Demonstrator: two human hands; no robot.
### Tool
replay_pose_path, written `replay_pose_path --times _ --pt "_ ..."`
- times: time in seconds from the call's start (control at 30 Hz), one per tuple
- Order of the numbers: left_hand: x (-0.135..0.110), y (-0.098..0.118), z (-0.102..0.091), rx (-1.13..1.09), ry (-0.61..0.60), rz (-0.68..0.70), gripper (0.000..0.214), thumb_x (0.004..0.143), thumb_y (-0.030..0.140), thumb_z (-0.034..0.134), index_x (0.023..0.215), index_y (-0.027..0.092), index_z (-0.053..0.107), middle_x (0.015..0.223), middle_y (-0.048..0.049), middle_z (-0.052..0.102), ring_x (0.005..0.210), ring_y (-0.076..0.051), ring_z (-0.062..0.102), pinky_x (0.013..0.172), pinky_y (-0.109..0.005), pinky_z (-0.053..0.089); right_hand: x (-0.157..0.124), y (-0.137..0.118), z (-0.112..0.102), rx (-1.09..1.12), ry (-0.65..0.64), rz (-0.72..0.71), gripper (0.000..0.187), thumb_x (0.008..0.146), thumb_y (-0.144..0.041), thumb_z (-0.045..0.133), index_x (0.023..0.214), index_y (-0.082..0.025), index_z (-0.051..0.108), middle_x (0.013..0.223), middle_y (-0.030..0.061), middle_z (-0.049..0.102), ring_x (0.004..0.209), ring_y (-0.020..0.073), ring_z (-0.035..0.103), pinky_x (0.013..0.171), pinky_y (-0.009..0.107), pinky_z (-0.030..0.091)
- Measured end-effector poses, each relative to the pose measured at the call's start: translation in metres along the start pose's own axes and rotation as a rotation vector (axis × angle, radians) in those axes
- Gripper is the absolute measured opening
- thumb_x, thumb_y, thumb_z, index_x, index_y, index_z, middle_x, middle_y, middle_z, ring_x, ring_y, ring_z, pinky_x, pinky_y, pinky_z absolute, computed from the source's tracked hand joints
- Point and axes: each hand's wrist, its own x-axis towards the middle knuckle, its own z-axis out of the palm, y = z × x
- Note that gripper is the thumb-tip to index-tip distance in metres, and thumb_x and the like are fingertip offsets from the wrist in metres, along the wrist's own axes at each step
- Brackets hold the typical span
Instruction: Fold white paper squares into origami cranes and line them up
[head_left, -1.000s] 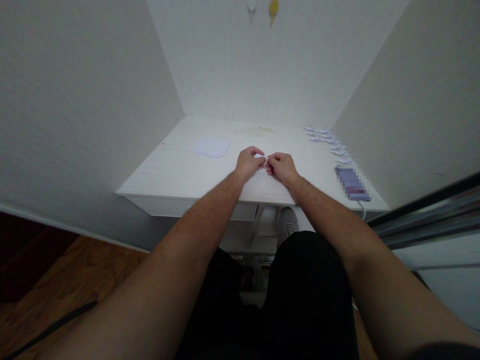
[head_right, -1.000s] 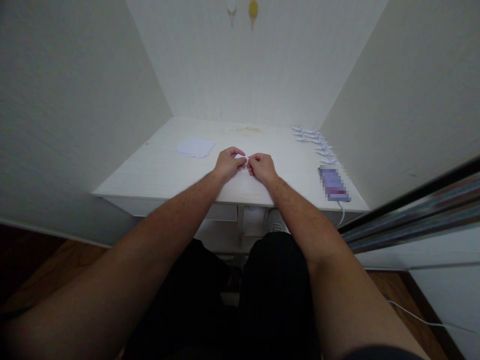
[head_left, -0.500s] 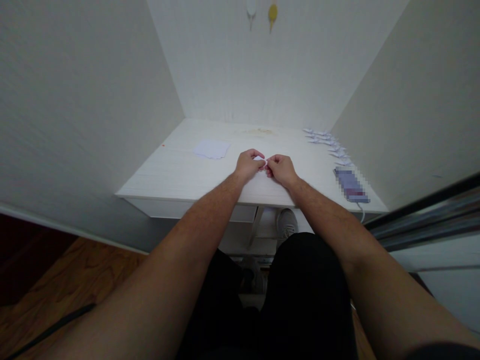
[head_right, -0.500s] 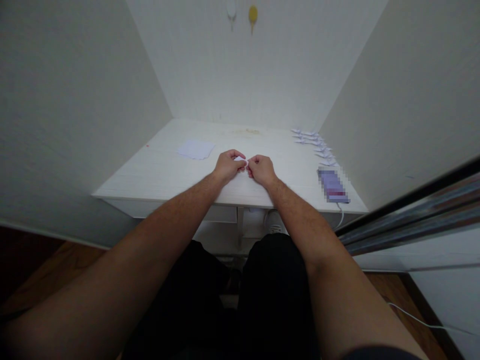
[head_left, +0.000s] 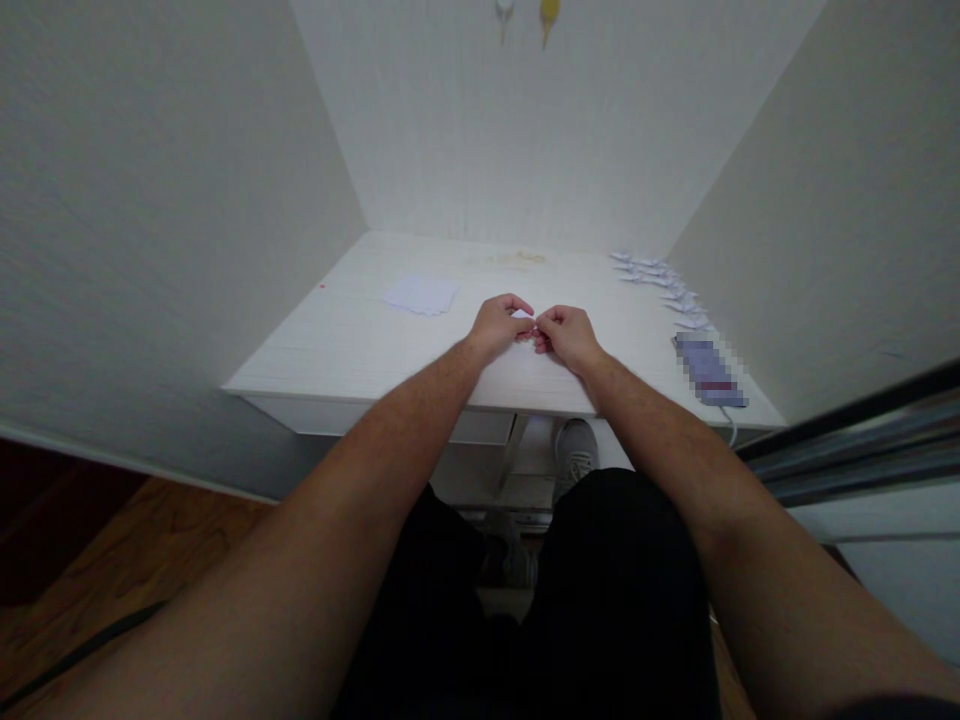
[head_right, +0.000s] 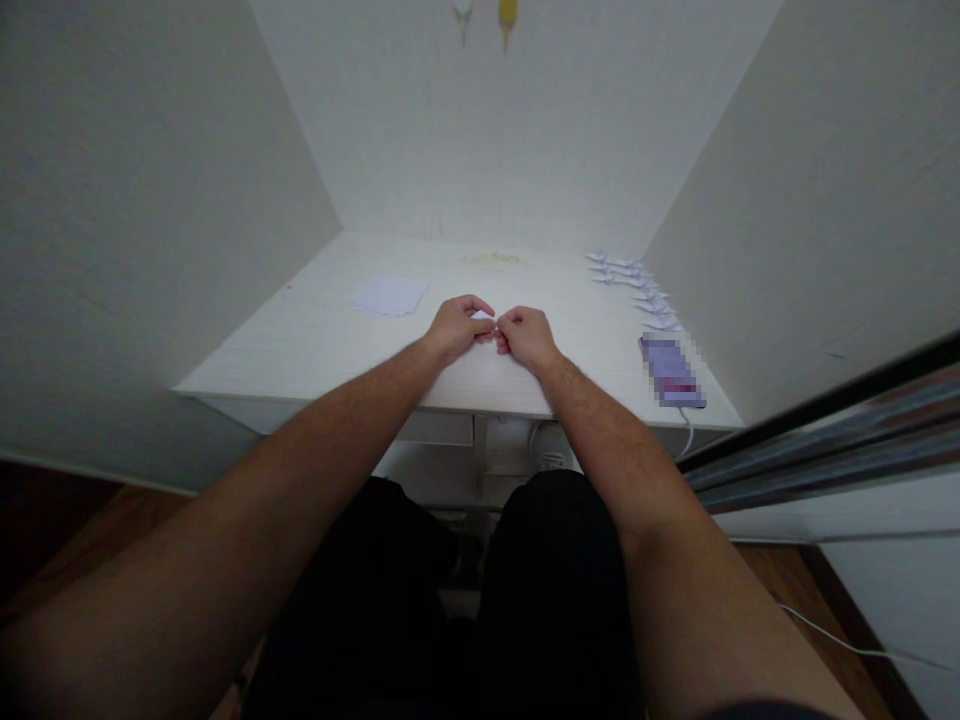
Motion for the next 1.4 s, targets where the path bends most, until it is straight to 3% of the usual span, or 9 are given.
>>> replay_pose_path --times 0.13,0.33,0.63,0.83,1.07,1.23,1.4 --pt "0.003 0.005 -0.003 0.031 -0.039 -0.050 0.022 0.067 -0.004 0.072 0.078 0.013 0.063 0.056 0.0035 0.059 0.047 -0.010 0.061 0.052 -0.023 0.049 0.003 0.002 0.002 -0.090 0.043 -0.009 0.020 0.086 -0.010 0.060 0.068 -0.018 0.055 0.050 -0.0041 0.059 0.037 0.0070 0.051 0.038 0.017 0.042" --pt "0.013 0.017 -0.014 0.094 -0.248 -0.227 0.014 0.073 0.007 0.075 0.069 0.011 0.063 0.063 -0.0116 0.070 0.055 -0.019 0.069 0.060 -0.034 0.057 0.011 -0.001 0.001 -0.087 0.022 0.026 0.019 0.086 -0.008 0.062 0.071 -0.018 0.057 0.049 -0.0039 0.059 0.035 0.0069 0.048 0.035 0.017 0.038" --pt "0.043 0.020 -0.026 0.186 -0.301 -0.213 0.018 0.074 0.007 0.069 0.058 0.013 0.062 0.058 -0.0098 0.066 0.049 -0.017 0.064 0.052 -0.031 0.054 0.051 -0.016 -0.006 -0.092 -0.261 0.102 0.027 0.088 -0.004 0.061 0.064 -0.016 0.055 0.045 -0.0034 0.056 0.033 0.0070 0.046 0.033 0.018 0.036" --pt "0.062 0.013 -0.035 0.211 -0.266 -0.165 0.026 0.079 0.021 0.077 0.059 0.012 0.062 0.059 -0.0107 0.065 0.048 -0.016 0.062 0.049 -0.029 0.052 0.081 -0.020 -0.001 -0.094 -0.387 0.133 0.031 0.089 -0.003 0.058 0.061 -0.017 0.053 0.045 -0.0028 0.055 0.034 0.0071 0.044 0.032 0.018 0.032" --pt "0.066 0.013 -0.037 0.233 -0.156 -0.199 0.023 0.085 0.018 0.072 0.065 0.014 0.062 0.059 -0.0081 0.064 0.046 -0.013 0.058 0.053 -0.029 0.050 0.085 -0.010 0.006 -0.138 -0.276 -0.009 0.027 0.092 -0.012 0.060 0.068 -0.021 0.049 0.046 -0.0069 0.051 0.036 0.0064 0.041 0.037 0.019 0.030" --pt "0.057 0.024 -0.038 0.425 -0.161 -0.247 0.026 0.090 0.020 0.070 0.066 0.013 0.062 0.058 -0.0033 0.062 0.049 -0.011 0.058 0.059 -0.027 0.048 0.079 -0.009 0.006 -0.451 -0.168 -0.181 0.023 0.089 -0.016 0.060 0.067 -0.019 0.055 0.057 -0.0027 0.057 0.054 0.0103 0.050 0.055 0.022 0.040" --pt "0.053 0.027 -0.042 0.505 -0.132 -0.293 0.031 0.085 0.022 0.074 0.058 0.016 0.062 0.051 -0.0047 0.061 0.042 -0.014 0.057 0.051 -0.026 0.044 0.074 -0.015 0.009 -0.679 -0.097 -0.305 0.021 0.085 -0.017 0.066 0.065 -0.019 0.057 0.065 -0.0014 0.059 0.067 0.0130 0.053 0.069 0.026 0.040"
